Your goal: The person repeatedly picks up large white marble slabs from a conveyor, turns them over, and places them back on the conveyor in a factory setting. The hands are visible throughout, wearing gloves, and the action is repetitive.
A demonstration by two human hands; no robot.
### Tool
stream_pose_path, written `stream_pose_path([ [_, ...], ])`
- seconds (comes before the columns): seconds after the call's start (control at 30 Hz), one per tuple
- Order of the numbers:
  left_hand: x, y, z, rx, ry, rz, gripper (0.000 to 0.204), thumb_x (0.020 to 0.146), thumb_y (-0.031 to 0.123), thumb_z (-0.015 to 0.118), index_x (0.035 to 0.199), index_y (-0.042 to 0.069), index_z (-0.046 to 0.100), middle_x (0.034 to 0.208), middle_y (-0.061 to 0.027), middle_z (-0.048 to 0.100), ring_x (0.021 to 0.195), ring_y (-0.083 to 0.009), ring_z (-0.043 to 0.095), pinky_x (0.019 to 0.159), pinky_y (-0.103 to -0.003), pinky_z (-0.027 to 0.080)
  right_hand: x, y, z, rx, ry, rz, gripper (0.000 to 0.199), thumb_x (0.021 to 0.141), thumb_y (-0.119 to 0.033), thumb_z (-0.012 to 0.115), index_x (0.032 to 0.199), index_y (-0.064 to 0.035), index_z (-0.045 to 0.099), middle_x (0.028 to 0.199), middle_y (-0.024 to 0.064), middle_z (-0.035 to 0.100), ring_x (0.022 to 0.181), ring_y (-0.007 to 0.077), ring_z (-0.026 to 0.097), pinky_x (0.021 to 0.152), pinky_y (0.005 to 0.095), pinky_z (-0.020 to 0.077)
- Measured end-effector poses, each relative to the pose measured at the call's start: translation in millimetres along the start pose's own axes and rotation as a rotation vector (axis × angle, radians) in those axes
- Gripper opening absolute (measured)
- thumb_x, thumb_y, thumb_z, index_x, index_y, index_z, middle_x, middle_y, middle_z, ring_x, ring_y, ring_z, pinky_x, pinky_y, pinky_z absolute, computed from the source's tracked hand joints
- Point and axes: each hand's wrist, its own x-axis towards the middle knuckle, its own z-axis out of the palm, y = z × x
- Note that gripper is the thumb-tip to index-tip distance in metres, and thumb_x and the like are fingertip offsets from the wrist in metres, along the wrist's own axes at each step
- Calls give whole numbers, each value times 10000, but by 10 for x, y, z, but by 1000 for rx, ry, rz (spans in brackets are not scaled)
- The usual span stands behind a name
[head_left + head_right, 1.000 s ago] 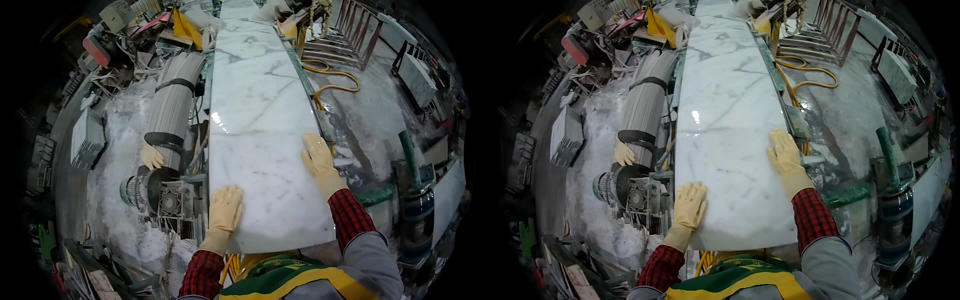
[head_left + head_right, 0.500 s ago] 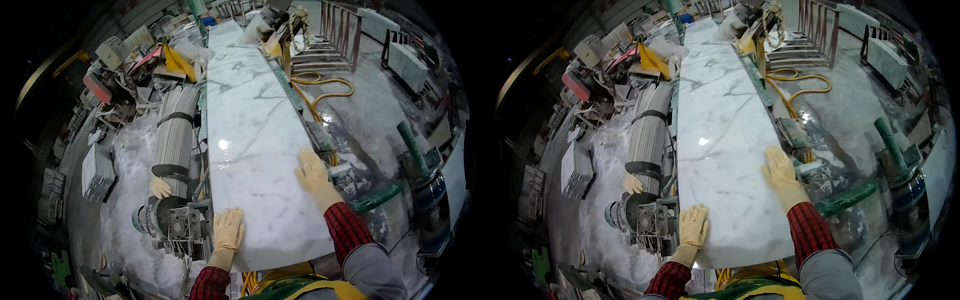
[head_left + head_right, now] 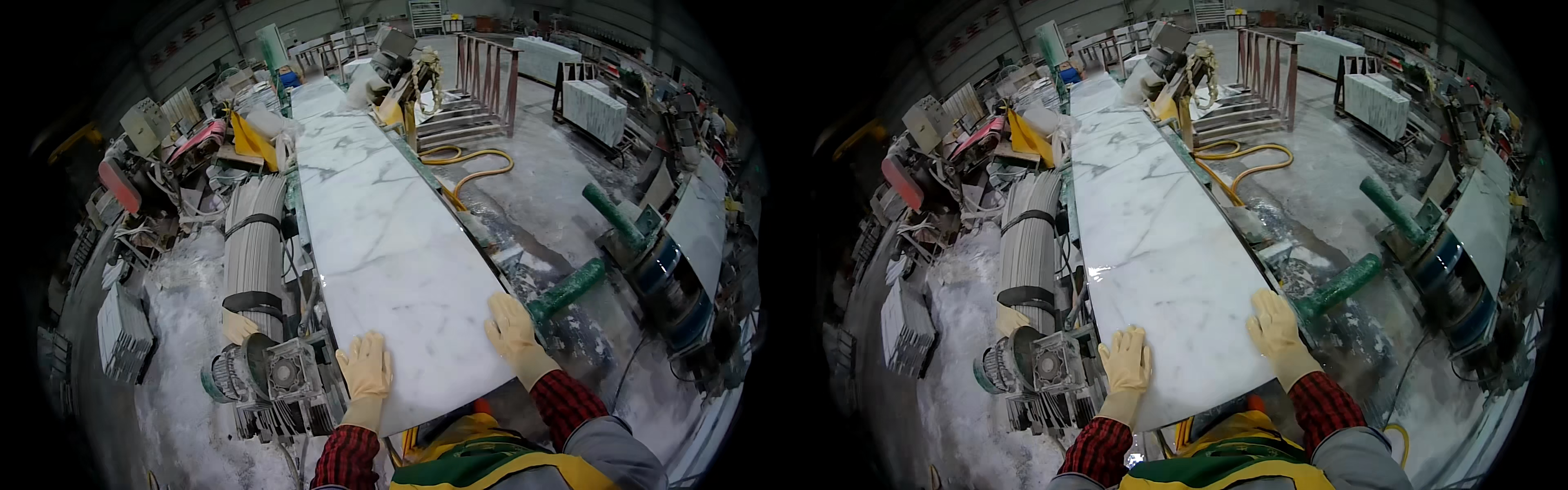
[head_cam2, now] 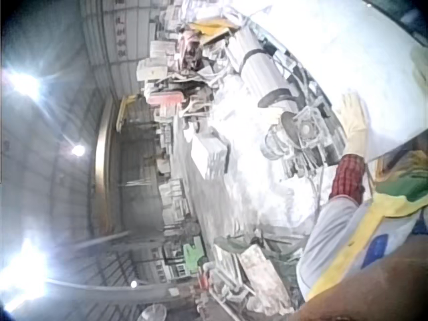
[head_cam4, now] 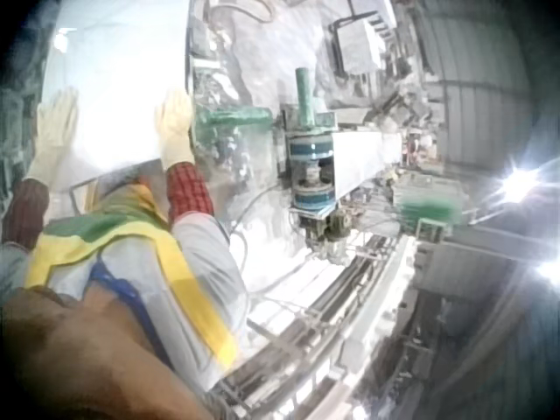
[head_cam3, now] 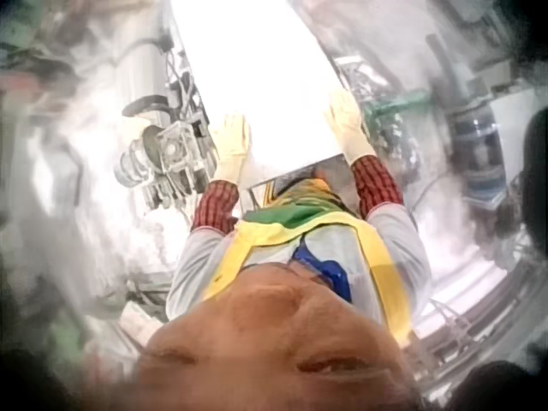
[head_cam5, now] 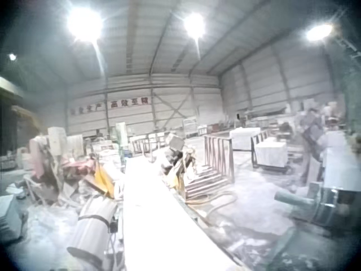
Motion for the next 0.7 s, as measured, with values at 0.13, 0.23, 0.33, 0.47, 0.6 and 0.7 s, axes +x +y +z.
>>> stream_pose_path([
  [0.13,-46,5,23,-23,1,2,533,1065,375,649,1556,180,578,1633,-89,599,1525,-375,509,1238,-767,281,-326,-242,-280,-63,11,47,586,963,-277,736,1458,18,631,1470,237,660,1372,433,608,1187,585,454],
  [0.23,-109,-36,82,-25,31,-6,537,1062,371,651,1557,175,577,1633,-105,600,1519,-389,515,1232,-769,286,-462,-444,-509,-94,-128,141,544,958,-297,717,1421,-22,637,1445,211,653,1363,415,590,1161,573,450],
  [0.33,-120,-9,-38,-39,50,29,532,1052,341,668,1544,160,580,1630,-135,601,1509,-410,516,1226,-754,306,-667,-551,-631,-167,-88,165,512,943,-306,710,1389,-66,639,1414,180,651,1353,400,579,1133,557,450],
  [0.47,-283,9,-43,-75,60,79,534,1034,313,684,1519,113,582,1609,-162,597,1492,-419,518,1210,-729,336,-755,-585,-785,-178,-192,231,508,942,-313,717,1389,-85,637,1405,161,650,1338,394,585,1114,566,452],
  [0.6,-639,-102,-39,-98,45,151,536,1042,277,670,1534,98,556,1599,-193,578,1475,-445,515,1210,-690,363,-727,-630,-796,-197,-193,232,488,923,-308,738,1343,-75,651,1394,169,652,1312,391,587,1093,555,458],
  [0.7,-941,-65,-164,-168,9,190,526,1037,223,653,1520,45,545,1563,-254,569,1447,-477,512,1227,-651,368,-849,-571,-777,-166,-50,157,478,907,-294,748,1318,-65,662,1375,189,660,1285,404,590,1088,544,457],
])
